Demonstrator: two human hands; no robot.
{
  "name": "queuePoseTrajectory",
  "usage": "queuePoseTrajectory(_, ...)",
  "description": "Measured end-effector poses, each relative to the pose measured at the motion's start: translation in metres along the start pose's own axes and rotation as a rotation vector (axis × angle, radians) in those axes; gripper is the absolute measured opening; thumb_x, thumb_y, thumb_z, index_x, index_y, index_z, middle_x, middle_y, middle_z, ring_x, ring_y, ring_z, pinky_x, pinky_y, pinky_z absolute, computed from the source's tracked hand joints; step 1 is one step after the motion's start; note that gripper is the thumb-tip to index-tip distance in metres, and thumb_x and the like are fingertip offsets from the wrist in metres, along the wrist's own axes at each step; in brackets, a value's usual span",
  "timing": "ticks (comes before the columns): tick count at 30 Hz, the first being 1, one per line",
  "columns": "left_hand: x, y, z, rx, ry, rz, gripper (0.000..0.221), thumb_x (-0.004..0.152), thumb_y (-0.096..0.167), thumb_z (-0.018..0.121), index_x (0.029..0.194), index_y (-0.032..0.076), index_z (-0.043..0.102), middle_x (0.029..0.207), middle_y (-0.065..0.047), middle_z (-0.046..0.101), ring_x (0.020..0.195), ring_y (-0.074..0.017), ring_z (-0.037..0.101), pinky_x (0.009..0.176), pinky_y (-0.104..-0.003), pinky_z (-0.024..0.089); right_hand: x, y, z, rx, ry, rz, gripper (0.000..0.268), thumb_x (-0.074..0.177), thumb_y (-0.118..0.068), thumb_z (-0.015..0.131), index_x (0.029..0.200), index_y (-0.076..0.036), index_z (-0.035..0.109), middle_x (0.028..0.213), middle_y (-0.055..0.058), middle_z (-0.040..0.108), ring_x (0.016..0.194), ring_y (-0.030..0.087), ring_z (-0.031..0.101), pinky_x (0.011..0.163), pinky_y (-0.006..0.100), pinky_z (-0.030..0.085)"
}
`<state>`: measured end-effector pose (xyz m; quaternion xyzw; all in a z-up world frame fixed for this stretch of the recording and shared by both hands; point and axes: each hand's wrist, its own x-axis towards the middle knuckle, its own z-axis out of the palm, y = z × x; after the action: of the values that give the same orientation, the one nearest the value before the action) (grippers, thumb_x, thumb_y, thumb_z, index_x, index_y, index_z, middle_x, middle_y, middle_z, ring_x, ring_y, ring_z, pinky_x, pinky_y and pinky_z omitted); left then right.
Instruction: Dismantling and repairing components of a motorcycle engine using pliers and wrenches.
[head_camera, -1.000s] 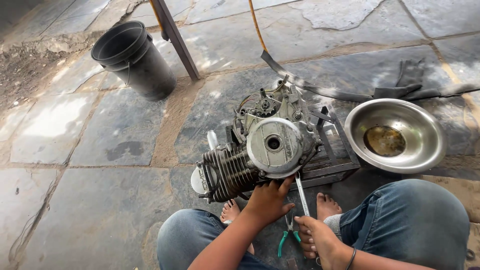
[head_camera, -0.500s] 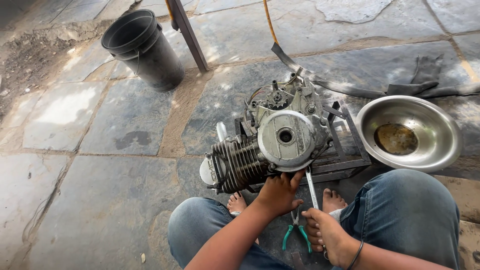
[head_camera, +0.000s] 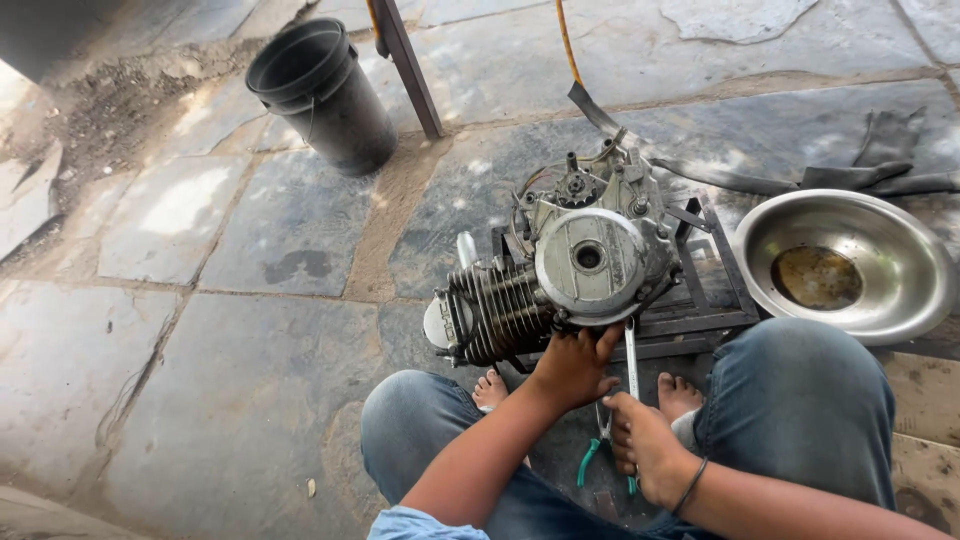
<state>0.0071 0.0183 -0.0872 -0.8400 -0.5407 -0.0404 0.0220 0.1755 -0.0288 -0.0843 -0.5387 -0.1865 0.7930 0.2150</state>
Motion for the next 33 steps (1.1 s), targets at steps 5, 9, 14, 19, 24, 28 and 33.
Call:
queuePoseTrajectory(5, -0.001, -0.008, -0.017, -0.064, 0.047, 0.022, 0.102, 0.084, 0.054, 0.071, 0.163, 0.012, 0.022, 0.115, -0.028, 0.066, 0.091, -0.0415, 0.070, 0.084, -0.053, 0.053, -0.011, -0.016, 0.007, -0.037, -0.046, 0.025, 0.044, 0.095, -0.032, 0.061, 0.060, -0.017, 0.039, 0.048, -0.002, 0.033, 0.038, 0.015, 0.031, 0.039, 0.032, 0.027)
queuePoseTrajectory(9, -0.005, -0.008, -0.028, -0.191, 0.019, 0.009, 0.094, 0.089, 0.047, 0.070, 0.165, 0.016, 0.025, 0.118, -0.026, 0.066, 0.096, -0.0424, 0.070, 0.084, -0.054, 0.055, -0.002, -0.015, -0.010, -0.180, -0.116, 0.015, 0.038, 0.095, -0.032, 0.063, 0.067, -0.013, 0.046, 0.056, -0.001, 0.041, 0.047, 0.014, 0.039, 0.047, 0.030, 0.035)
queuePoseTrajectory(14, -0.005, -0.006, -0.034, -0.217, 0.105, 0.053, 0.093, 0.085, 0.046, 0.073, 0.160, 0.013, 0.028, 0.126, -0.030, 0.061, 0.110, -0.0471, 0.065, 0.091, -0.056, 0.052, -0.023, -0.029, -0.007, -0.326, -0.073, -0.013, 0.025, 0.097, -0.035, 0.064, 0.092, -0.012, 0.057, 0.068, -0.002, 0.050, 0.059, 0.011, 0.047, 0.055, 0.026, 0.042)
queuePoseTrajectory(19, 0.000, -0.006, -0.029, -0.238, 0.013, 0.007, 0.093, 0.087, 0.047, 0.071, 0.161, 0.012, 0.027, 0.135, -0.030, 0.056, 0.123, -0.0485, 0.057, 0.099, -0.058, 0.047, -0.035, -0.049, -0.006, -0.230, -0.071, -0.109, 0.030, 0.096, -0.031, 0.060, 0.119, -0.011, 0.060, 0.080, -0.001, 0.057, 0.066, 0.010, 0.057, 0.059, 0.027, 0.049)
queuePoseTrajectory(24, -0.004, -0.008, -0.030, -0.231, 0.041, 0.016, 0.089, 0.090, 0.048, 0.070, 0.161, 0.013, 0.029, 0.137, -0.032, 0.056, 0.124, -0.0485, 0.057, 0.100, -0.058, 0.047, -0.020, -0.049, -0.012, -0.196, -0.045, -0.098, 0.030, 0.097, -0.032, 0.059, 0.118, -0.010, 0.060, 0.084, 0.000, 0.062, 0.069, 0.013, 0.062, 0.060, 0.029, 0.051)
queuePoseTrajectory(28, -0.005, -0.008, -0.031, -0.224, 0.077, 0.037, 0.089, 0.090, 0.048, 0.070, 0.161, 0.012, 0.030, 0.136, -0.033, 0.056, 0.125, -0.0489, 0.057, 0.101, -0.058, 0.046, -0.008, -0.044, -0.019, -0.185, -0.073, -0.091, 0.031, 0.097, -0.034, 0.059, 0.117, -0.010, 0.060, 0.082, 0.002, 0.061, 0.069, 0.015, 0.063, 0.059, 0.030, 0.052)
queuePoseTrajectory(33, -0.008, -0.009, -0.030, -0.235, 0.051, 0.028, 0.090, 0.089, 0.048, 0.070, 0.161, 0.012, 0.029, 0.135, -0.031, 0.057, 0.125, -0.0476, 0.057, 0.101, -0.058, 0.047, -0.029, -0.047, -0.007, -0.150, -0.113, -0.063, 0.029, 0.097, -0.033, 0.060, 0.116, -0.012, 0.060, 0.080, 0.001, 0.058, 0.069, 0.015, 0.061, 0.061, 0.030, 0.051)
